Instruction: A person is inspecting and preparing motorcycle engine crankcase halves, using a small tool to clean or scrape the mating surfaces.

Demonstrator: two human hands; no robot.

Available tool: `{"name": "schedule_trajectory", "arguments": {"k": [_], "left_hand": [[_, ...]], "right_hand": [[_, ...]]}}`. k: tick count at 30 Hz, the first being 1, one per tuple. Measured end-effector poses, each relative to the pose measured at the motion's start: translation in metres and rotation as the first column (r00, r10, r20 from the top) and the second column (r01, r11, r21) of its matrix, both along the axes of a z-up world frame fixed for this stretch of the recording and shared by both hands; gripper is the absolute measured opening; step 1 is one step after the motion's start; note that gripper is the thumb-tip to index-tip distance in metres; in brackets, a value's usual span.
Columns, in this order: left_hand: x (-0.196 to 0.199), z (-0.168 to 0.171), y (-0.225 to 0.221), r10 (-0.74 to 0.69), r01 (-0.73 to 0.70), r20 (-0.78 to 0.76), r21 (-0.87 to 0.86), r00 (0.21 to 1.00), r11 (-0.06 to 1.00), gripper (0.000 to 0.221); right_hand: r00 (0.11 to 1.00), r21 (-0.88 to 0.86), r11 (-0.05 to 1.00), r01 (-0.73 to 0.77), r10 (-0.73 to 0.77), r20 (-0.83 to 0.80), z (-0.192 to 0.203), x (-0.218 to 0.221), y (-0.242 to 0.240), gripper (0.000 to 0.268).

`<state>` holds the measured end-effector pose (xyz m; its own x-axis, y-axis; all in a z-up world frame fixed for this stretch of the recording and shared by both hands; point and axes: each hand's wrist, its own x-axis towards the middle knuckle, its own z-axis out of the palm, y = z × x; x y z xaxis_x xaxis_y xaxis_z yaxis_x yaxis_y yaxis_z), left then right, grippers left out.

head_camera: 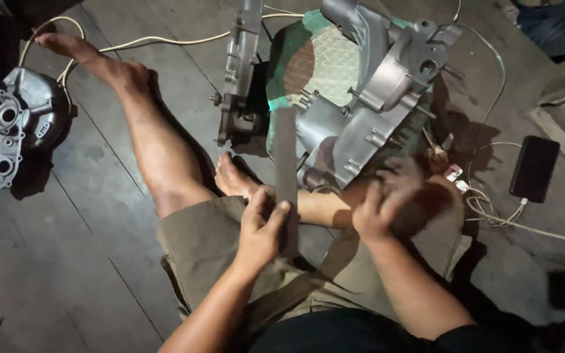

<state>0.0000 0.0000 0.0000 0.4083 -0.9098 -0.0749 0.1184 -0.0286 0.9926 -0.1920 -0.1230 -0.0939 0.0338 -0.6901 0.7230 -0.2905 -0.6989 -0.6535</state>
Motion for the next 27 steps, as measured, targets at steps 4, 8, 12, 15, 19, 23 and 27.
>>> {"name": "schedule_trajectory", "arguments": {"k": [4,8,12,15,19,23,27], "left_hand": [[-0.006,-0.018,-0.009,0.138,-0.134,-0.272,0.035,0.952,0.990,0.024],[-0.008,-0.025,-0.024,0.116,-0.116,-0.155,0.008,0.981,0.993,0.024],[0.009,-0.021,-0.039,-0.061,0.103,0.181,-0.236,0.982,0.966,0.030],[0.023,-0.052,-0.051,0.098,0.076,0.463,-0.344,0.881,0.936,0.050],[0.018,-0.096,-0.053,-0.020,0.096,0.486,-0.133,0.874,0.987,0.095],[0.007,-0.153,-0.052,-0.285,0.281,0.026,0.110,0.958,0.953,0.073],[-0.005,-0.174,-0.054,-0.222,0.240,0.133,-0.138,0.966,0.961,0.062]], "right_hand": [[0.900,0.496,0.827,-0.264,0.396,-0.182,0.116,0.023,0.053,0.086],[0.729,0.335,0.897,-0.290,0.433,-0.530,0.095,0.034,0.053,0.091],[0.751,0.338,0.940,-0.049,0.258,-0.608,0.119,0.023,0.033,0.068],[0.647,0.419,0.907,0.039,0.297,-0.702,0.141,0.013,0.021,0.060],[0.363,0.606,0.774,0.183,0.520,-0.773,0.175,0.025,0.027,0.047],[0.257,0.510,0.816,0.272,0.449,-0.856,0.155,0.029,0.030,0.048],[0.139,0.288,0.915,0.282,0.258,-0.956,0.146,0.022,0.037,0.051]]}}
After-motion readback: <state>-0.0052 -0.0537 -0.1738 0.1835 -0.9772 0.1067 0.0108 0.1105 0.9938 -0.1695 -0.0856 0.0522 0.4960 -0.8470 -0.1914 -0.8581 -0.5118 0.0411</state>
